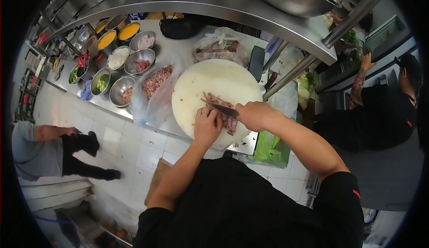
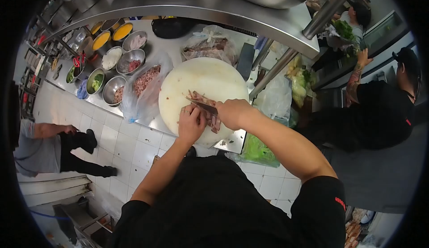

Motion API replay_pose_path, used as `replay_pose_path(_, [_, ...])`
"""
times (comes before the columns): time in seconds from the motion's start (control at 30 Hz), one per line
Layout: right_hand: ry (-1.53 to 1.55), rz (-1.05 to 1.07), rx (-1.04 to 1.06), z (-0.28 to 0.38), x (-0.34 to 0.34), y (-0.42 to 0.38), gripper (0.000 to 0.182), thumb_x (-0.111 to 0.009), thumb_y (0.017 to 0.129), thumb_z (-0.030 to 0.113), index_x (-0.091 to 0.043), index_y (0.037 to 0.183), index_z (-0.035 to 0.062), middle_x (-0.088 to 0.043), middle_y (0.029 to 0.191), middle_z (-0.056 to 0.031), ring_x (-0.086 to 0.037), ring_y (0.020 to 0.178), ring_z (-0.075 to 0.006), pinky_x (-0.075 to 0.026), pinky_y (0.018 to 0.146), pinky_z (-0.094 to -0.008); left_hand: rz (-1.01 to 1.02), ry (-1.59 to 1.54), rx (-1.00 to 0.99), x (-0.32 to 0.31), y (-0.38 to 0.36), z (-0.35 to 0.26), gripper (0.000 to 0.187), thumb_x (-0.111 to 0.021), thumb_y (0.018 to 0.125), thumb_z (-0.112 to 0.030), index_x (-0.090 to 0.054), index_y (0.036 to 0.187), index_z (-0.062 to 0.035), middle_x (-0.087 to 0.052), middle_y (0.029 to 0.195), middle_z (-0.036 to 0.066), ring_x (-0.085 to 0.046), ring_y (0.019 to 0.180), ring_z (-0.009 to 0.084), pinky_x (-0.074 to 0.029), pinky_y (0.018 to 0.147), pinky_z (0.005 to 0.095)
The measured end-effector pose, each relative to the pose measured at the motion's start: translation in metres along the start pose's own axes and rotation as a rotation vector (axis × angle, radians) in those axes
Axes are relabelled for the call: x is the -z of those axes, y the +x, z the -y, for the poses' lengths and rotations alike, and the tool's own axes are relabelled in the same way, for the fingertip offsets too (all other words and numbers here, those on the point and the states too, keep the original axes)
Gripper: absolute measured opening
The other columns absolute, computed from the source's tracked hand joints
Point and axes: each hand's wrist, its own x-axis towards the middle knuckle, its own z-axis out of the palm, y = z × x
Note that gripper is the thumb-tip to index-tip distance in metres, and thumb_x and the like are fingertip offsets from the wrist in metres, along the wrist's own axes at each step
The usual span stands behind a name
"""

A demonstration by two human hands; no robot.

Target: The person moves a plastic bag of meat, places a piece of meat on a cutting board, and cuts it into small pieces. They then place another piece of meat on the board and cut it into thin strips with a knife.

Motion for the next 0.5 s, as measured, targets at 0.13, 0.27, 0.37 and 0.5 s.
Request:
replay_pose_path(0.13, [0.000, 0.002, -0.087, 0.004, -0.045, 0.000, 0.035, -0.057, 0.105, 0.023, -0.061, 0.130, -0.0001, -0.077, 0.113, -0.0249, -0.075, 0.107, -0.0435, -0.060, 0.090, -0.0532, -0.015, -0.010, 0.031, -0.003, -0.005, 0.001, 0.010, -0.072, 0.087, -0.003, -0.068, 0.096, -0.0058, -0.066, 0.106, 0.016, -0.062, 0.103, 0.0398, -0.052, 0.091, 0.0491])
replay_pose_path(0.27, [0.121, -0.027, -0.078, -0.011, -0.041, 0.019, 0.037, -0.054, 0.109, 0.030, -0.059, 0.131, -0.0006, -0.075, 0.114, -0.0286, -0.073, 0.108, -0.0474, -0.058, 0.093, -0.0560, 0.008, 0.000, -0.022, 0.001, -0.010, 0.002, 0.013, -0.072, 0.087, -0.003, -0.068, 0.099, -0.0056, -0.066, 0.107, 0.017, -0.063, 0.104, 0.0396, -0.052, 0.093, 0.0492])
replay_pose_path(0.37, [0.180, -0.046, -0.083, -0.018, -0.047, 0.013, 0.040, -0.052, 0.112, 0.035, -0.058, 0.129, -0.0007, -0.075, 0.113, -0.0301, -0.073, 0.108, -0.0478, -0.057, 0.093, -0.0573, 0.047, -0.148, 0.085, 0.014, -0.003, -0.001, 0.021, -0.073, 0.087, -0.005, -0.070, 0.107, -0.0056, -0.065, 0.109, 0.016, -0.063, 0.107, 0.0401, -0.053, 0.098, 0.0491])
replay_pose_path(0.5, [0.159, -0.103, -0.121, -0.004, -0.056, 0.008, 0.036, -0.052, 0.111, 0.031, -0.058, 0.129, 0.0001, -0.076, 0.111, -0.0289, -0.074, 0.105, -0.0476, -0.059, 0.093, -0.0549, -0.031, -0.062, 0.128, 0.017, -0.013, 0.004, 0.026, -0.072, 0.086, -0.008, -0.070, 0.112, -0.0089, -0.065, 0.113, 0.015, -0.063, 0.108, 0.0376, -0.051, 0.094, 0.0490])
